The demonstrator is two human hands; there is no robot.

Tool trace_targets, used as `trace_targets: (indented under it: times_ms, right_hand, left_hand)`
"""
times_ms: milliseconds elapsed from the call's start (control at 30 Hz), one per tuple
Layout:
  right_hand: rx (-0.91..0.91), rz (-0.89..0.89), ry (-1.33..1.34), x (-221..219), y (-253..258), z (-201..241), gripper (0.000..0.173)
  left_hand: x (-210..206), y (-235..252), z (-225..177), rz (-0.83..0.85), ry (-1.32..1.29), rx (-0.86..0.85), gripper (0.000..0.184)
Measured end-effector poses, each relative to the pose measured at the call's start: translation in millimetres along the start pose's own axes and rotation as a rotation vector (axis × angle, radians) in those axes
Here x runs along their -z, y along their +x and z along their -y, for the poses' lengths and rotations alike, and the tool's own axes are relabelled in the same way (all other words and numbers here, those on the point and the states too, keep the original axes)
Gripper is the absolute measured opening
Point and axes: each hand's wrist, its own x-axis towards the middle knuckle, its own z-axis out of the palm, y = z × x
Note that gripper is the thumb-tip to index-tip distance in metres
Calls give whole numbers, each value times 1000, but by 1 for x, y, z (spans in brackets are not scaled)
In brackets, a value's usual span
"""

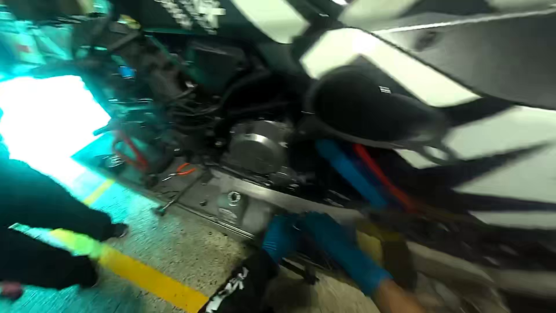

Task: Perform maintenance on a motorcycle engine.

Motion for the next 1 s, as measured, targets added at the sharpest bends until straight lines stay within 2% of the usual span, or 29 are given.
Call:
trace_targets:
  times_ms: [33,100,167,233,367,500,633,767,900,1000]
  right_hand:
    - [22,-155,66,-16,6,-6,25]
    - [-51,-249,245,-33,4,-19,27]
    - [-169,-317,400,-37,-5,-29,26]
    - [-278,-386,544,-45,-12,-36,23]
    - [-430,-363,791,-69,-10,-28,28]
    - [-502,-305,800,-68,5,-12,38]
    - [-559,-144,688,-53,20,1,40]
    - [-586,-26,647,-25,27,9,32]
    - [-544,-106,705,-31,28,6,25]
    - [-400,-280,946,-66,19,-13,25]
  left_hand:
    - [18,-5,-18,65,-50,43,48]
    - [33,-6,-27,175,-135,88,45]
    - [25,7,11,244,-177,12,48]
    - [40,17,20,316,-195,22,42]
    - [60,38,-1,388,12,116,29]
    - [51,50,-18,478,275,211,38]
    - [42,48,-25,439,373,261,33]
    - [41,44,-43,430,421,285,34]
    - [39,43,-42,402,428,273,32]
    - [43,34,-14,315,212,256,27]
